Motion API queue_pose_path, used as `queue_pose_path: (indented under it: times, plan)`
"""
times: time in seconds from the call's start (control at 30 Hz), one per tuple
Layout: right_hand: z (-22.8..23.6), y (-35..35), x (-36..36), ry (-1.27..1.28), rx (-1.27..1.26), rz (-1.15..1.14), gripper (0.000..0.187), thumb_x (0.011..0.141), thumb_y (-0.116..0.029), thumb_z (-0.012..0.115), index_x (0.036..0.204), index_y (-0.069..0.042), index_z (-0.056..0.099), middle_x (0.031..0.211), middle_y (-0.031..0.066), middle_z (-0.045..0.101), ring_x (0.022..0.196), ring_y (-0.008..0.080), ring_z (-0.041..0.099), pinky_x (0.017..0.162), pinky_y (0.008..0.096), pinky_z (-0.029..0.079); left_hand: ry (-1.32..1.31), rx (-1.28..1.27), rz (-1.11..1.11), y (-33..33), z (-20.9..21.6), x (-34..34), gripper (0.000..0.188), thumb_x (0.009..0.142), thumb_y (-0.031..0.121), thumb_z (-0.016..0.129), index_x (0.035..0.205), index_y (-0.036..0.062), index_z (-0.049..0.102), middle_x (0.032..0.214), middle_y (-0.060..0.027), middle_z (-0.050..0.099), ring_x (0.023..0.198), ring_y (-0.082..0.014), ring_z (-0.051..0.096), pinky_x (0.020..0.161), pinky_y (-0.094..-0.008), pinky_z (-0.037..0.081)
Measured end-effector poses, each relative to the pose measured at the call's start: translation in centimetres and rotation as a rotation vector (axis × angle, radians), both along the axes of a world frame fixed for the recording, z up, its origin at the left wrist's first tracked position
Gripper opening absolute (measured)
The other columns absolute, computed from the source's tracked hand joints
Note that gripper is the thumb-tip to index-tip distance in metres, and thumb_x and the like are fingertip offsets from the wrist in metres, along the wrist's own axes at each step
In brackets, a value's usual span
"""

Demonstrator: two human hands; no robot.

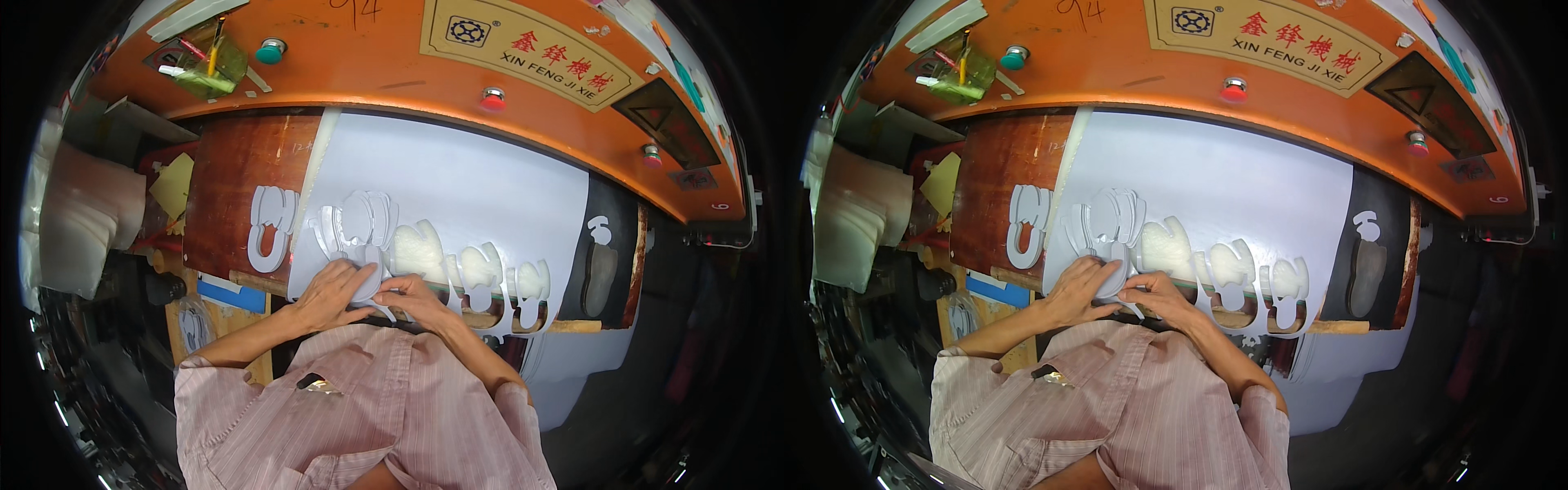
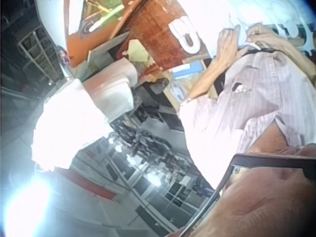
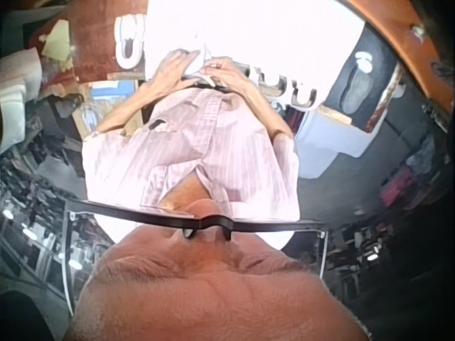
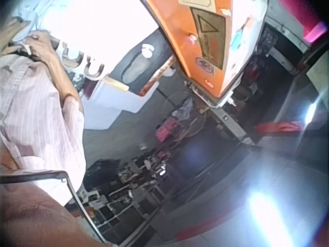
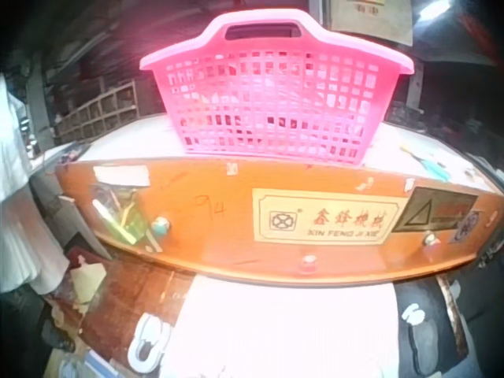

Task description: The person repeatedly places white sticker sheets on a machine's conveyor, rubs them with a grey pad, and peels off the cut-out shapes. The peeled shapes are gathered and stacked, while the remaining sheets are discarded.

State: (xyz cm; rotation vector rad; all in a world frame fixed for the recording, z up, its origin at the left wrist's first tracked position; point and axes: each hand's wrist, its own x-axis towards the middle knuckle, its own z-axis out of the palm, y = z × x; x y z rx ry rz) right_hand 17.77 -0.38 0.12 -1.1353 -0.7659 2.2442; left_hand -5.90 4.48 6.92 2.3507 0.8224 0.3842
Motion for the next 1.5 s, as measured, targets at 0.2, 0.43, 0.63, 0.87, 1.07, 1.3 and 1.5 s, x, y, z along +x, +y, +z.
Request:
queue_pose_path:
  times: [0.2, 0.43, 0.63, 0.87, 1.07, 1.3, 1.5]
  plan:
    - [1.4, -0.8, -0.8, -0.094, 0.167, -0.124, 0.015, 0.097, -0.012, 0.073, 0.104, 0.000, 0.075, 0.097, -0.0001, 0.071, 0.082, 0.0062, 0.060, 0.072, 0.0242, 0.048, 0.068, 0.028, -0.049, 2.0, 0.7, -0.8, 0.066, 0.082, 0.013, 0.082, 0.139, -0.0055, 0.055, 0.101, -0.0186, 0.063, 0.096, -0.0357, 0.061, 0.087, -0.0445, 0.051]
    - [9.6, 0.2, -1.4, -0.806, 0.744, -0.373, 0.031, 0.093, -0.024, 0.077, 0.108, 0.003, 0.072, 0.103, 0.0195, 0.074, 0.072, 0.0218, 0.072, 0.063, 0.0352, 0.053, -0.288, -0.341, 0.398, 6.5, 7.0, -0.5, 0.034, 0.097, 0.013, 0.072, 0.126, -0.0047, 0.068, 0.092, -0.0130, 0.075, 0.076, -0.0162, 0.068, 0.069, -0.0328, 0.056]
    - [11.8, 7.2, -3.3, -0.053, 0.088, -0.252, 0.032, 0.102, -0.025, 0.069, 0.109, 0.007, 0.070, 0.094, 0.0157, 0.076, 0.074, 0.0154, 0.070, 0.065, 0.0287, 0.057, -0.376, -0.546, 0.522, 8.6, 10.5, 2.1, 0.033, 0.100, 0.017, 0.070, 0.125, -0.0049, 0.068, 0.084, -0.0043, 0.070, 0.072, -0.0079, 0.062, 0.066, -0.0259, 0.053]
    - [9.5, 6.6, -2.7, -0.331, 0.334, -0.130, 0.026, 0.102, -0.016, 0.063, 0.101, 0.008, 0.070, 0.088, 0.0138, 0.076, 0.065, 0.0128, 0.067, 0.062, 0.0271, 0.054, -0.569, -0.440, 0.680, 12.2, 13.8, -0.4, 0.029, 0.102, 0.021, 0.069, 0.114, -0.0047, 0.071, 0.075, -0.0036, 0.066, 0.062, -0.0089, 0.060, 0.056, -0.0256, 0.049]
    - [9.7, 5.5, -1.3, -0.488, 0.369, -0.094, 0.032, 0.104, -0.023, 0.065, 0.091, 0.007, 0.069, 0.077, 0.0102, 0.072, 0.061, 0.0119, 0.065, 0.058, 0.0281, 0.053, -0.554, -0.349, 0.692, 14.0, 17.4, -2.6, 0.033, 0.103, 0.028, 0.068, 0.109, -0.0049, 0.071, 0.068, -0.0011, 0.061, 0.058, -0.0072, 0.056, 0.053, -0.0239, 0.046]
    - [10.8, 4.8, -1.8, -0.492, 0.421, -0.005, 0.034, 0.102, -0.026, 0.067, 0.091, 0.006, 0.070, 0.075, 0.0092, 0.071, 0.063, 0.0127, 0.065, 0.061, 0.0302, 0.052, -0.543, -0.420, 0.693, 12.8, 17.6, -2.6, 0.034, 0.101, 0.029, 0.070, 0.107, -0.0038, 0.072, 0.069, -0.0016, 0.063, 0.058, -0.0072, 0.056, 0.051, -0.0236, 0.046]
    - [10.3, 7.3, -5.5, -0.570, 0.701, -0.154, 0.043, 0.097, -0.041, 0.067, 0.087, 0.000, 0.072, 0.067, 0.0162, 0.065, 0.062, 0.0307, 0.066, 0.061, 0.0419, 0.048, -0.517, -0.436, 0.673, 10.1, 16.9, -0.7, 0.037, 0.101, 0.029, 0.071, 0.115, -0.0041, 0.071, 0.073, -0.0029, 0.065, 0.061, -0.0069, 0.058, 0.054, -0.0240, 0.048]
